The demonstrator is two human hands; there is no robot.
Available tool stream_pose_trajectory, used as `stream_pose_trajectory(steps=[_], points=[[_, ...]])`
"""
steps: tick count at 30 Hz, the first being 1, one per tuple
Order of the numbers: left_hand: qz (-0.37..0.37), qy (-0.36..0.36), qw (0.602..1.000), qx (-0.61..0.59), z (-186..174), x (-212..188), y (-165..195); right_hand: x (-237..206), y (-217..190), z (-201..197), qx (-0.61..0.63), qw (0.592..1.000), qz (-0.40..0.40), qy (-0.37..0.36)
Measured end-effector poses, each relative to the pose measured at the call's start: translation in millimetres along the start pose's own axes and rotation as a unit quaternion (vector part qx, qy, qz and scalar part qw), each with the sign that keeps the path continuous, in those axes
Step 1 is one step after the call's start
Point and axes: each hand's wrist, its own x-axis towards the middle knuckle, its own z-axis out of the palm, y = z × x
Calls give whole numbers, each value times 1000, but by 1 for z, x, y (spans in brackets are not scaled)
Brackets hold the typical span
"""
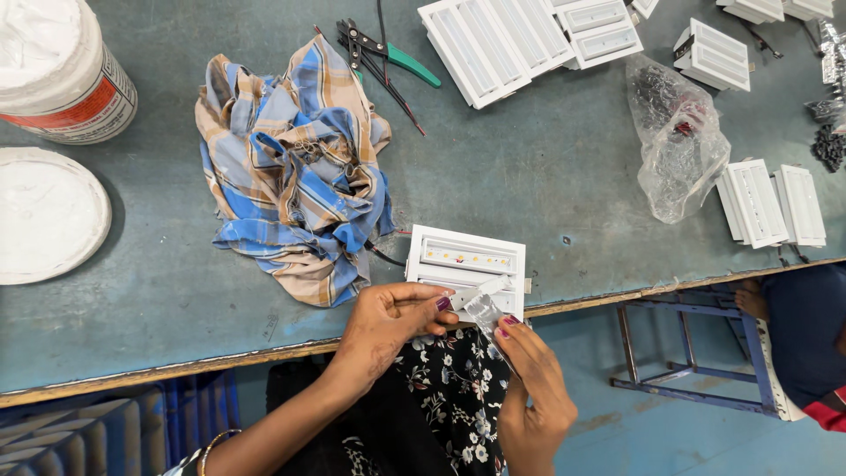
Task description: The person assembles LED light fixtures by placing LED strips into white housings and applying adhesive from a container using a plastic scraper. They handle multiple housings and strips, aligning components and securing them with adhesive.
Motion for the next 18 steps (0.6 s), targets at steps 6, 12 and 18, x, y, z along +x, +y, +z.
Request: stream_pose_trajectory(steps=[6,12,18], points=[[3,-9,1000,-14,3,-3,4,1,-5,8,9,1000,-1,11],[16,-24,999,-45,2,-7,1,-3,-7,11,-4,1000,-7,3],[35,-19,999,-18,2,-5,-7,-12,-11,11,-12,1000,-4,-28]])
